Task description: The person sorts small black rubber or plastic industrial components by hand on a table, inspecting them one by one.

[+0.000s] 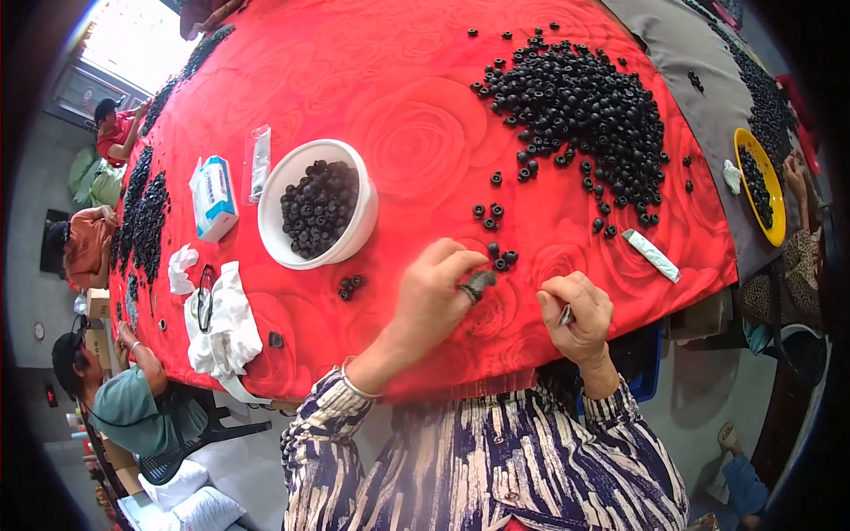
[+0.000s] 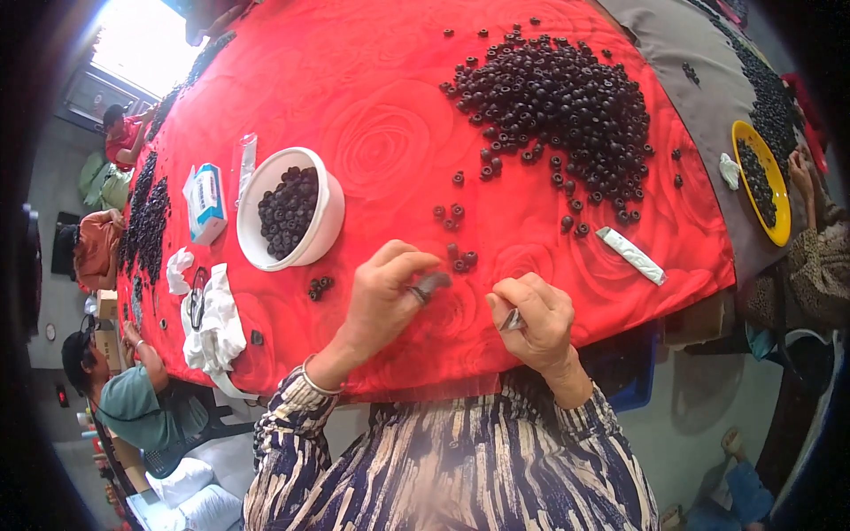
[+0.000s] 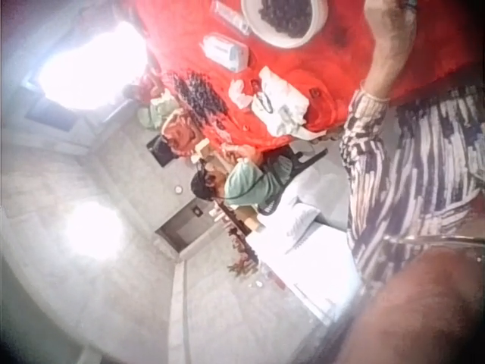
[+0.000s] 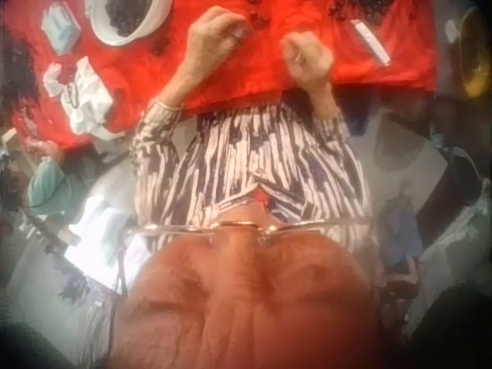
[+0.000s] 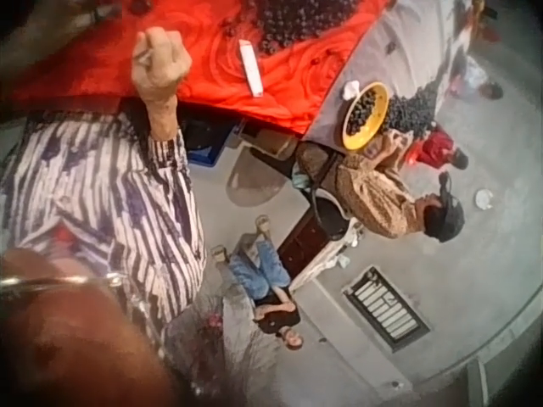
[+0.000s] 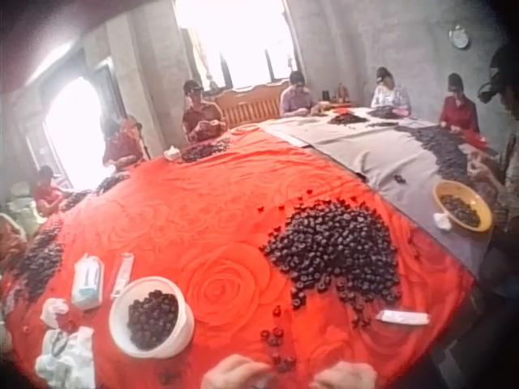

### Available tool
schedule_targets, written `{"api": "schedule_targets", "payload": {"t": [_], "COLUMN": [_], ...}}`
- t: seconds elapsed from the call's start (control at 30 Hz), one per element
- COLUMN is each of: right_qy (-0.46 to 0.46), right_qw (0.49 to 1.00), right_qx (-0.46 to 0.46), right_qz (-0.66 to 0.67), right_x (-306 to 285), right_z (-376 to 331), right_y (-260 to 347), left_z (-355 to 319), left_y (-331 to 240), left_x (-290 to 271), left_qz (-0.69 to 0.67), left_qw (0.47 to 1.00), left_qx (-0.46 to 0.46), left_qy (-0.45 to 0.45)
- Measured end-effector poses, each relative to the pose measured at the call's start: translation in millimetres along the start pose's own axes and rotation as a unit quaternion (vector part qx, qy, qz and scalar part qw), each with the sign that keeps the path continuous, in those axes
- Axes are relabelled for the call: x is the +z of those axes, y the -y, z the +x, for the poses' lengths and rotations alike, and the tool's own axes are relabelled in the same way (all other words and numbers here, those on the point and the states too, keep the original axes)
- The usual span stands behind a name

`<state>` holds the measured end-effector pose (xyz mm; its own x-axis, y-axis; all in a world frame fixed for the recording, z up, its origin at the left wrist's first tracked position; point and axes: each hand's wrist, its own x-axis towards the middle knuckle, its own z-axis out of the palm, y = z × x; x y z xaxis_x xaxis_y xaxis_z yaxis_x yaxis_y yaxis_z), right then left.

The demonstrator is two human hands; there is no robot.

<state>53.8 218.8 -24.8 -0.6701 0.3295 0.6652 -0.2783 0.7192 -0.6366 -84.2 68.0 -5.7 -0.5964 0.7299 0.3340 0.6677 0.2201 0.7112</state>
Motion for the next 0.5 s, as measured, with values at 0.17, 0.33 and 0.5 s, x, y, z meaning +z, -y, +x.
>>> {"api": "schedule_targets", "payload": {"t": [0.17, 0.33, 0.5], "right_qy": [0.0, 0.008, 0.026], "right_qw": [1.0, 1.0, 0.999], "right_qx": [0.016, 0.02, 0.029], "right_qz": [0.003, 0.008, 0.012], "right_x": [-0.5, -1.8, -1.1], "right_z": [-0.2, 0.7, 2.1], "right_y": [0.8, -0.6, -0.7], "left_z": [4.7, 11.6, 8.7], "left_y": [10.6, 7.9, 6.6], "left_x": [26.3, 23.0, 21.1], "left_qz": [0.053, 0.074, 0.056], "left_qw": [0.997, 0.995, 0.997], "left_qx": [0.048, 0.033, 0.019], "left_qy": [0.029, 0.06, 0.054]}}
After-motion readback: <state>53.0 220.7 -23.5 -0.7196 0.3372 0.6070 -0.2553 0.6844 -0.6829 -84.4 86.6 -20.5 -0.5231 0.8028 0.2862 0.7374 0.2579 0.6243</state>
